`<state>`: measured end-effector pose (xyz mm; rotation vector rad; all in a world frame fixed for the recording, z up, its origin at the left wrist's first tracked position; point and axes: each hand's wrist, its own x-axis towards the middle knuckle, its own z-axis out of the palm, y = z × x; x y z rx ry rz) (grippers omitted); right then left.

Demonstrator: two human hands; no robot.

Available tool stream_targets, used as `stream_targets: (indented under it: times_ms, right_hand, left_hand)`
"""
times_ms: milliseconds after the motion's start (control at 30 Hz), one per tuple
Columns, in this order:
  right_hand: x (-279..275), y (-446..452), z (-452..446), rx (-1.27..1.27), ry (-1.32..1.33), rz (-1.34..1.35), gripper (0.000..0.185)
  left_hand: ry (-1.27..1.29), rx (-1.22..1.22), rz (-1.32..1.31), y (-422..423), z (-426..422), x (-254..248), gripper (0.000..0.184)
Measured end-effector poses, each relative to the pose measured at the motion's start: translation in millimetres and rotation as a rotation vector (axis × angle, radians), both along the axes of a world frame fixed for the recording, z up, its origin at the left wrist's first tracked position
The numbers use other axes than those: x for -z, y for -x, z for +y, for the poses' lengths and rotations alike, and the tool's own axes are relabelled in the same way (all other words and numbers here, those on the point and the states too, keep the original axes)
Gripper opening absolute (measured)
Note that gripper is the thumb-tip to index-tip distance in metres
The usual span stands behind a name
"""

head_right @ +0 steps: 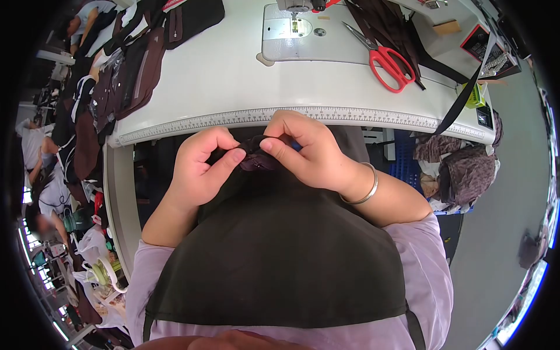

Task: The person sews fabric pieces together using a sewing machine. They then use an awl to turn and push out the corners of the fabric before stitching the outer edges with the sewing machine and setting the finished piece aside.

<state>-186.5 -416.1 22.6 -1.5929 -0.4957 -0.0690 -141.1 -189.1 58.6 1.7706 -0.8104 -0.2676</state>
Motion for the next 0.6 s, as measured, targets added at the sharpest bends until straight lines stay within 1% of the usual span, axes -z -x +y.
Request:
stream_targets:
  times_ms: [33,67,133,167,200,233,267,300,333,367,400,433,500,567,600]
  right_hand:
    - [1,0,0,0.063,0.056,-0.082,0.008]
    - [3,1,0,0.064,0.056,-0.082,0.008]
    - [6,4,2,0.095,-0.001,-0.141,0.01]
    - [5,4,2,0.094,0.001,-0.144,0.01]
    - [4,4,3,0.041,-0.072,-0.041,0.011]
    - [4,5,3,-0.01,-0.146,0.064,0.011]
    - [7,-1,-1,-0.121,-0.198,0.202,0.014]
    - [5,-4,-5,-0.122,-0.199,0.204,0.014]
    - [-1,-6,-8,-0.248,-0.198,0.362,0.016]
    - [-4,-7,-9,-0.375,-0.195,0.52,0.018]
    - [-4,-8,-8,-0.442,-0.197,0.552,0.023]
    - [-3,-10,-9,-0.441,-0.197,0.554,0.023]
    - [-1,-13,-8,-0.546,-0.226,0.562,0.02]
    - [-12,-13,-7,-0.542,-0.244,0.546,0.019]
    - [-16,-13,-9,-0.545,-0.207,0.57,0.019]
  left_hand:
    - [0.0,0.0,0.0,2,0,1,0.009]
    - [0.014,-0.021,-0.042,4,-1,2,0.01]
    - [0.03,-0.042,-0.083,9,-1,8,0.011]
    - [0.111,-0.036,0.089,10,0,13,0.011]
    - [0.192,-0.029,0.26,11,0,15,0.011]
    - [0.192,-0.028,0.258,8,1,14,0.011]
    - [0.16,0.051,0.282,3,5,12,0.01]
    - [0.127,0.129,0.308,0,7,10,0.009]
    - [0.126,0.129,0.311,-3,6,9,0.009]
    - [0.086,0.175,0.21,-4,6,8,0.009]
    - [0.046,0.22,0.107,-5,5,7,0.008]
    - [0.046,0.221,0.108,-5,4,6,0.008]
    - [0.016,0.227,0.065,-3,0,1,0.009]
    - [-0.026,0.249,0.081,-4,2,-8,0.01]
    - [-0.068,0.272,0.099,-4,2,-11,0.01]
